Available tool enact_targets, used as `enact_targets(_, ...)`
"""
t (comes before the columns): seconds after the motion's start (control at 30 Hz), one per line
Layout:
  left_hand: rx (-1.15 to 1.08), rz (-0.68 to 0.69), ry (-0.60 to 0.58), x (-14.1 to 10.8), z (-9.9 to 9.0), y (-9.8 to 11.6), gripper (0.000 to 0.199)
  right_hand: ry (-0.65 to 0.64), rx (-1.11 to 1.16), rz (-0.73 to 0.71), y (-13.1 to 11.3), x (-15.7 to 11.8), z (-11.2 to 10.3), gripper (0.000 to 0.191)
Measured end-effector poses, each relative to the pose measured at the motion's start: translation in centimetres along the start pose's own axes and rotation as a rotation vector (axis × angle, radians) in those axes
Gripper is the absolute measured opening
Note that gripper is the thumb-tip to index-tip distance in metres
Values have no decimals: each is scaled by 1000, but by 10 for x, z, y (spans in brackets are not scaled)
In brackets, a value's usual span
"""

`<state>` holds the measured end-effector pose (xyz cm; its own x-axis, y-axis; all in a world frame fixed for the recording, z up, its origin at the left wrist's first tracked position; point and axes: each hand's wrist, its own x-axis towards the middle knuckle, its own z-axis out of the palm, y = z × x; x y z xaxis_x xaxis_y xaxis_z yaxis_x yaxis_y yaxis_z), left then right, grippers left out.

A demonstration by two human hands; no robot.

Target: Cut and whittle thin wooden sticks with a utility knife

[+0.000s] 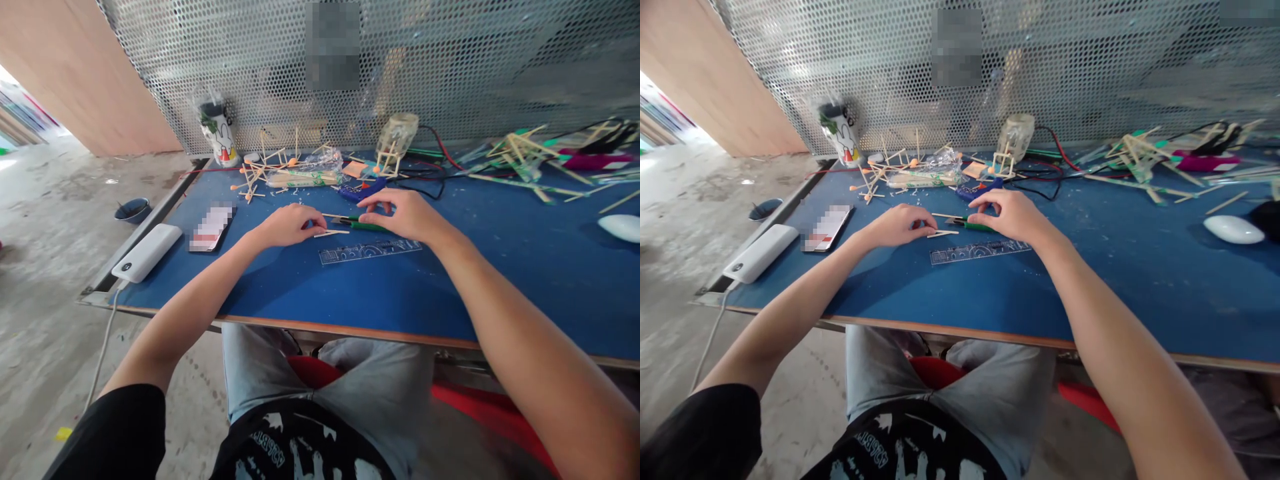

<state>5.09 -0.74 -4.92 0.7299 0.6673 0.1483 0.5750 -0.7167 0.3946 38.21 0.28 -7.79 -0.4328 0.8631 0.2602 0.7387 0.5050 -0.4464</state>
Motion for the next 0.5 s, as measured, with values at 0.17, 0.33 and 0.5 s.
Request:
enact_targets(0.17,-66,71,-67,-1,2,8,26,-47,-39,5,17,6,1,60)
enact_targets(0.33,-105,112,-138,-3,6,11,18,-102,-11,36,19,3,-3,54)
enact_targets(0.5,-151,129,-85,-7,-5,34,32,-91,14,45,19,3,-4,50)
